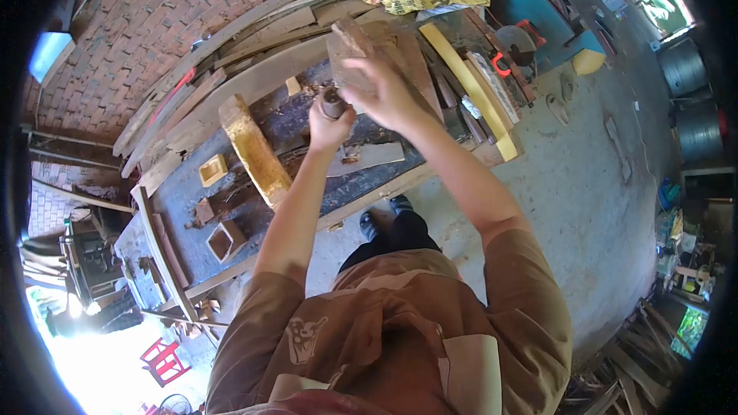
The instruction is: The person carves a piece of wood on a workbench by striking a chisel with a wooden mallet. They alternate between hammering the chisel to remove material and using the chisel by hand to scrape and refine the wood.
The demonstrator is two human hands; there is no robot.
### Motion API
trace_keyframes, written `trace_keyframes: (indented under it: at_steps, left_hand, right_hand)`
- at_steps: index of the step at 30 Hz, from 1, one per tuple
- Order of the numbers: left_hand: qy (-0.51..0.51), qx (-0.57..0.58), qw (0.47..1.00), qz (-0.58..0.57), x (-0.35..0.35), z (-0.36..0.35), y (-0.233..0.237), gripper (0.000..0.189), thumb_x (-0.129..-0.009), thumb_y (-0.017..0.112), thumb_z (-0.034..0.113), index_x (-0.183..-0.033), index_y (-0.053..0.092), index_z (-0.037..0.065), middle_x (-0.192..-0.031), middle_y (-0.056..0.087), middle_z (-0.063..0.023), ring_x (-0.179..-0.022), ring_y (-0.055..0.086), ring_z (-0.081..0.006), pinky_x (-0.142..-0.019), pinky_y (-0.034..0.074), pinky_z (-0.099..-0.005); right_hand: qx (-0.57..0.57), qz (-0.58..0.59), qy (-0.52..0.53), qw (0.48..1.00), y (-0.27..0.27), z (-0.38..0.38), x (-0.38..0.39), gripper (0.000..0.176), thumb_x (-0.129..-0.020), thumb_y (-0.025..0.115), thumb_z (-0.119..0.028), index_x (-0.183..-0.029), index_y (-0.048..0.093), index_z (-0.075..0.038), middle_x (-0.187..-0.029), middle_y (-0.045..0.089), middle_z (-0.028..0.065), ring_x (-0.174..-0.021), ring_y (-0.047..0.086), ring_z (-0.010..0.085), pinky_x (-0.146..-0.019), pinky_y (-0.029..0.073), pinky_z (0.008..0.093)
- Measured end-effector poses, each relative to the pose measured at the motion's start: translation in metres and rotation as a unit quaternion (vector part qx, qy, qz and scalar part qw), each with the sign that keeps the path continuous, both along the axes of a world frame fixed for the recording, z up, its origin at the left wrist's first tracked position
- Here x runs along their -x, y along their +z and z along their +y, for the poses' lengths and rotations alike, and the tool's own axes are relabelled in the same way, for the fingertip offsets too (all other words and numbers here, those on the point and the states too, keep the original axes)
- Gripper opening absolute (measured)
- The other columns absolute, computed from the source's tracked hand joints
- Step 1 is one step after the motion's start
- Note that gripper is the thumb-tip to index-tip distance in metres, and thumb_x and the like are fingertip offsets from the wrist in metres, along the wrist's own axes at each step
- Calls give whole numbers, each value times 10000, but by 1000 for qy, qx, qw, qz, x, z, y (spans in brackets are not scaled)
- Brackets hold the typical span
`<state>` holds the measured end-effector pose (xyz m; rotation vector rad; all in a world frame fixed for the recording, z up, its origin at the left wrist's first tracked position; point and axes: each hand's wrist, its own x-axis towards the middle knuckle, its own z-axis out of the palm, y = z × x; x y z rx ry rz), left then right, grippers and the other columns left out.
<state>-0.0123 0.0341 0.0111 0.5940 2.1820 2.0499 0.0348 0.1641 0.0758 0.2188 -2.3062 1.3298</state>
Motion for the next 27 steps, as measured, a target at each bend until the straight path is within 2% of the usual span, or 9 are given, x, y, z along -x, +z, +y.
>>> trace_keyframes:
  at_steps: [4,5,6,7,8,9,11,15,27]
  left_hand:
    - [-53,-41,997,-35,6,-7,-24,275,-626,649,56,-868,533,-5,-707,574,-45,-646,516,-92,-597,438,-232]
    - [-96,53,990,-91,4,-18,-27,390,-638,708,150,-941,511,2,-850,587,-94,-764,552,-150,-686,451,-278]
    - [-96,55,989,-94,-2,-29,-35,390,-638,708,150,-941,511,2,-850,587,-94,-764,552,-150,-686,451,-278]
    - [-98,279,955,-19,-9,-40,-48,537,-648,707,270,-1055,462,21,-1025,517,-140,-939,493,-217,-794,410,-337]
    - [-95,488,866,56,-16,-51,-60,686,-658,706,391,-1169,413,40,-1200,446,-186,-1115,434,-285,-901,370,-395]
    - [-95,492,864,51,-26,-58,-66,686,-658,706,391,-1169,413,40,-1200,446,-186,-1115,434,-285,-901,370,-395]
    - [-115,614,779,-49,-45,-63,-76,919,-679,572,607,-1361,162,147,-1419,89,-168,-1309,39,-359,-1014,149,-532]
    - [-140,639,745,-132,-56,-58,-97,872,-763,448,610,-1380,-51,247,-1440,-87,-103,-1307,-139,-325,-987,49,-611]
    - [-128,598,782,-120,-58,-65,-111,832,-780,464,567,-1378,-34,273,-1435,-80,-126,-1300,-121,-370,-974,70,-629]
  right_hand:
    - [45,-108,82,990,-9,-30,19,289,-798,605,-235,-998,537,-38,-947,588,66,-904,555,145,-777,434,277]
    - [111,-70,67,989,-23,-38,24,226,-791,615,-243,-845,539,-37,-788,604,57,-746,577,125,-664,437,252]
    - [114,-73,67,989,-26,-41,26,226,-791,615,-243,-845,539,-37,-788,604,57,-746,577,125,-664,437,252]
    - [196,-93,69,974,-29,-44,28,210,-794,614,-232,-820,526,-42,-755,599,51,-712,575,114,-636,435,247]
    - [277,-114,71,951,-31,-47,29,200,-797,612,-221,-794,513,-47,-723,594,46,-677,572,102,-609,434,241]
    - [272,-106,66,954,-34,-50,31,177,-805,604,-206,-798,511,-56,-690,584,38,-647,567,88,-605,434,228]
    - [289,-103,84,948,-37,-53,35,170,-808,601,-204,-802,512,-58,-689,584,35,-651,568,90,-605,434,229]
    - [311,-111,112,937,-32,-55,44,129,-821,568,-154,-804,501,-45,-677,565,40,-643,552,99,-608,432,238]
    - [309,-220,121,917,-37,-44,104,212,-830,529,-221,-730,487,-39,-592,543,61,-549,536,146,-559,439,295]
